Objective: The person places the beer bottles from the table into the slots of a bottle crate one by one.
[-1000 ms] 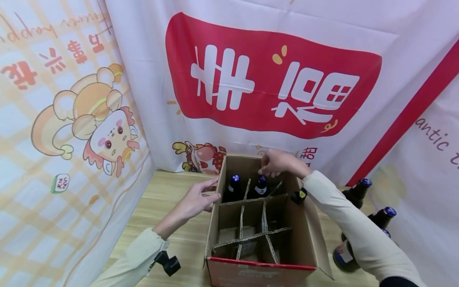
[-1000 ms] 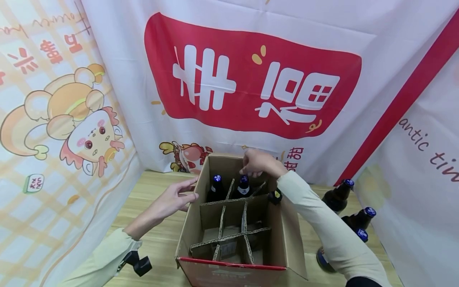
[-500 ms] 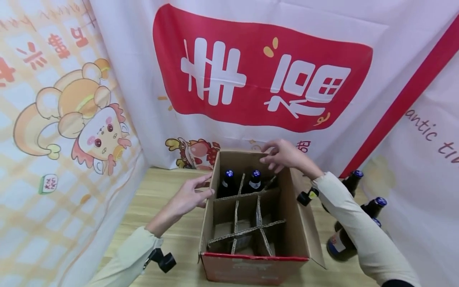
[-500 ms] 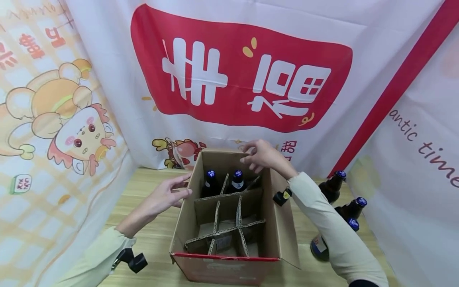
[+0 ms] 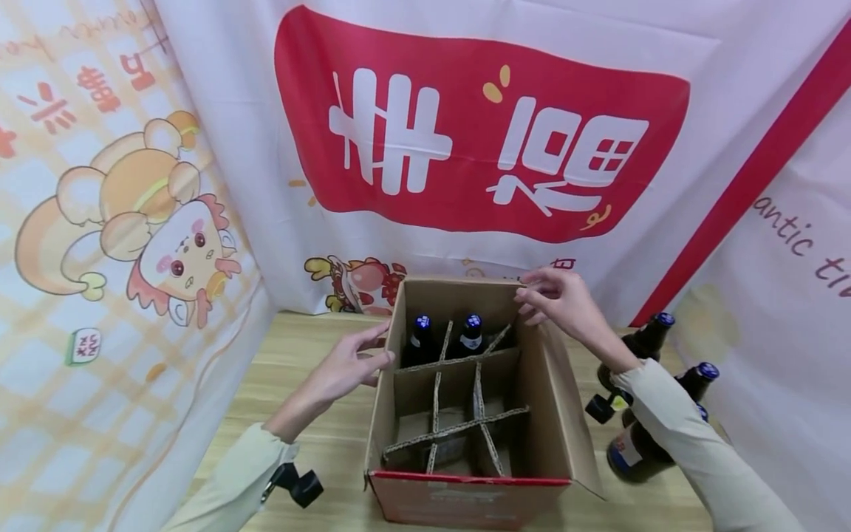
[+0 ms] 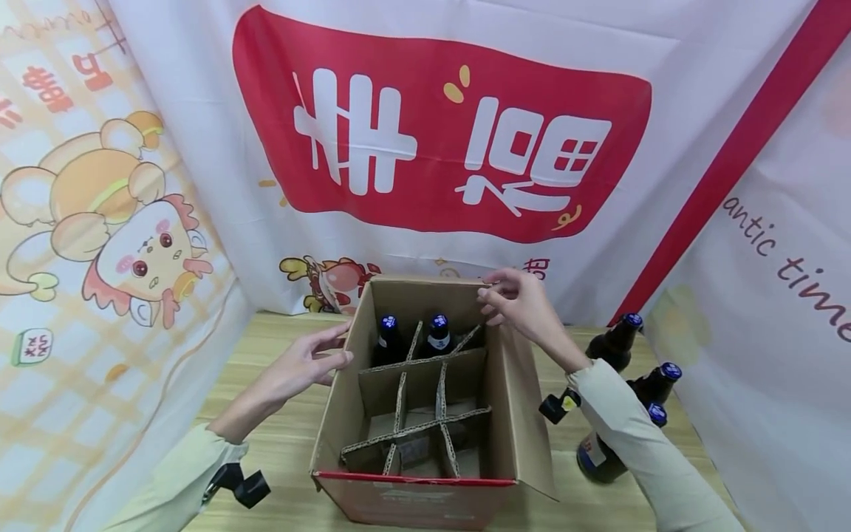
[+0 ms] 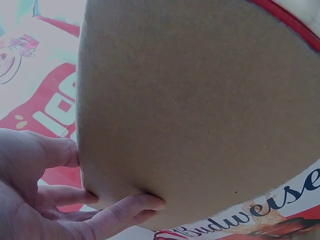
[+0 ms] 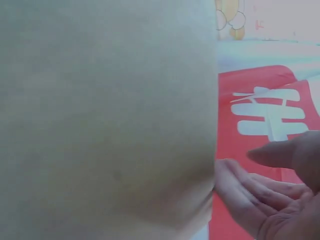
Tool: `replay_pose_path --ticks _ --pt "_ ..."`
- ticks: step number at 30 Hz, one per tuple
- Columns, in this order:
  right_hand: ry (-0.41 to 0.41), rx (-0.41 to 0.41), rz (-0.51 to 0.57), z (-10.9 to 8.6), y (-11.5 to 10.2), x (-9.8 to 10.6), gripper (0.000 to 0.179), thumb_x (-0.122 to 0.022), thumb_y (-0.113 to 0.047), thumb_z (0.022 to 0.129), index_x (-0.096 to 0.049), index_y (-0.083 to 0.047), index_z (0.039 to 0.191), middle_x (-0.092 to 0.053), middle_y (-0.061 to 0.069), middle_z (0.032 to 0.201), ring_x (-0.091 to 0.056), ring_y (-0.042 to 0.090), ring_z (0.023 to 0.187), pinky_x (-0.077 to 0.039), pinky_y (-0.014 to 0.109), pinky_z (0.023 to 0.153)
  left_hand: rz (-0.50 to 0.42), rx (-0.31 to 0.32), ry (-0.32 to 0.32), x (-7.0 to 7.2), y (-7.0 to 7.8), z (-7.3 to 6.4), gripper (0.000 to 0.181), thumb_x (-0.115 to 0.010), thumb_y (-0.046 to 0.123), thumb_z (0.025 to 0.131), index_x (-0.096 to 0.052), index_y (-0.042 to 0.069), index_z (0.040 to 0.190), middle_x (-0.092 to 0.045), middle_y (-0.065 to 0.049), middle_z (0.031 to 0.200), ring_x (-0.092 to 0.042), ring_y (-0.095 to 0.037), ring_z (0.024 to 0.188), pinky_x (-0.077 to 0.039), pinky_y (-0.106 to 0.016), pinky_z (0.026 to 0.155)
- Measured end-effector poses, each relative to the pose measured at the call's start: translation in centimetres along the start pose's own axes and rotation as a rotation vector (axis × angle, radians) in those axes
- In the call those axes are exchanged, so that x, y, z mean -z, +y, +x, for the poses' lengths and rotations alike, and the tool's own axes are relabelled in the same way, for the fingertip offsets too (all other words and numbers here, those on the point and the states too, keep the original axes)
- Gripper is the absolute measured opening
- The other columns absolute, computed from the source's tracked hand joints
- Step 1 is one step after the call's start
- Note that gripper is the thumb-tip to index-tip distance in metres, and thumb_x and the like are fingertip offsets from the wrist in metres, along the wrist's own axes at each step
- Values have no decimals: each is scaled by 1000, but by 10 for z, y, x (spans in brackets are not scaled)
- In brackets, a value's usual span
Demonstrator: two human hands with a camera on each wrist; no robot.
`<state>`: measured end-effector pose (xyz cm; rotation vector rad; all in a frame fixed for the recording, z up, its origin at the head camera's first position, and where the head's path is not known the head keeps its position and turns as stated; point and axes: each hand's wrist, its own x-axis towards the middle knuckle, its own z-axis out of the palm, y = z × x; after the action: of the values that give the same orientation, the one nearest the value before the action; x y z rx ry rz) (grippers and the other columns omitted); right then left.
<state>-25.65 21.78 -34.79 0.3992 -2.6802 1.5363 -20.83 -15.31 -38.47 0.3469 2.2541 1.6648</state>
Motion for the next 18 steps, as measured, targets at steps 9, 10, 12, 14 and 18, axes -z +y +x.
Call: replay_pose_path --ticks 9,10,12,14,18 --pt "125 -12 -88 -26 17 11 33 -68 -21 104 -67 2 127 -76 24 115 -76 18 95 -63 18 76 18 1 -21 5 0 -9 67 -59 11 104 -28 1 164 -31 -29 166 -60 -49 128 -65 -41 89" --pt "132 -11 -101 -29 21 14 34 -68 -25 104 -68 1 126 -76 23 115 -76 19 95 -62 17 76 22 0 -24 4 0 -9 68 -59 12 104 -28 2 164 -30 -28 166 -60 -48 128 -65 -41 89" --pt "140 6 -187 -35 30 20 35 -67 -30 104 -70 -1 123 -76 20 113 -76 20 96 -65 25 80 32 1 -29 3 1 -9 68 -59 12 105 -28 2 164 -29 -28 167 -61 -47 127 -65 -41 90" --pt "132 21 -283 -42 39 29 32 -68 -30 103 -73 -2 118 -77 19 110 -76 26 97 -66 36 83 39 5 -30 2 1 -8 68 -59 13 105 -28 3 164 -29 -28 166 -63 -46 126 -65 -42 90" --pt "10 -33 -521 -60 50 52 26 -72 -26 101 -75 -1 108 -77 14 97 -74 29 86 -65 50 77 59 14 -23 1 3 -7 69 -60 13 104 -28 5 164 -32 -29 165 -65 -43 123 -65 -41 91"
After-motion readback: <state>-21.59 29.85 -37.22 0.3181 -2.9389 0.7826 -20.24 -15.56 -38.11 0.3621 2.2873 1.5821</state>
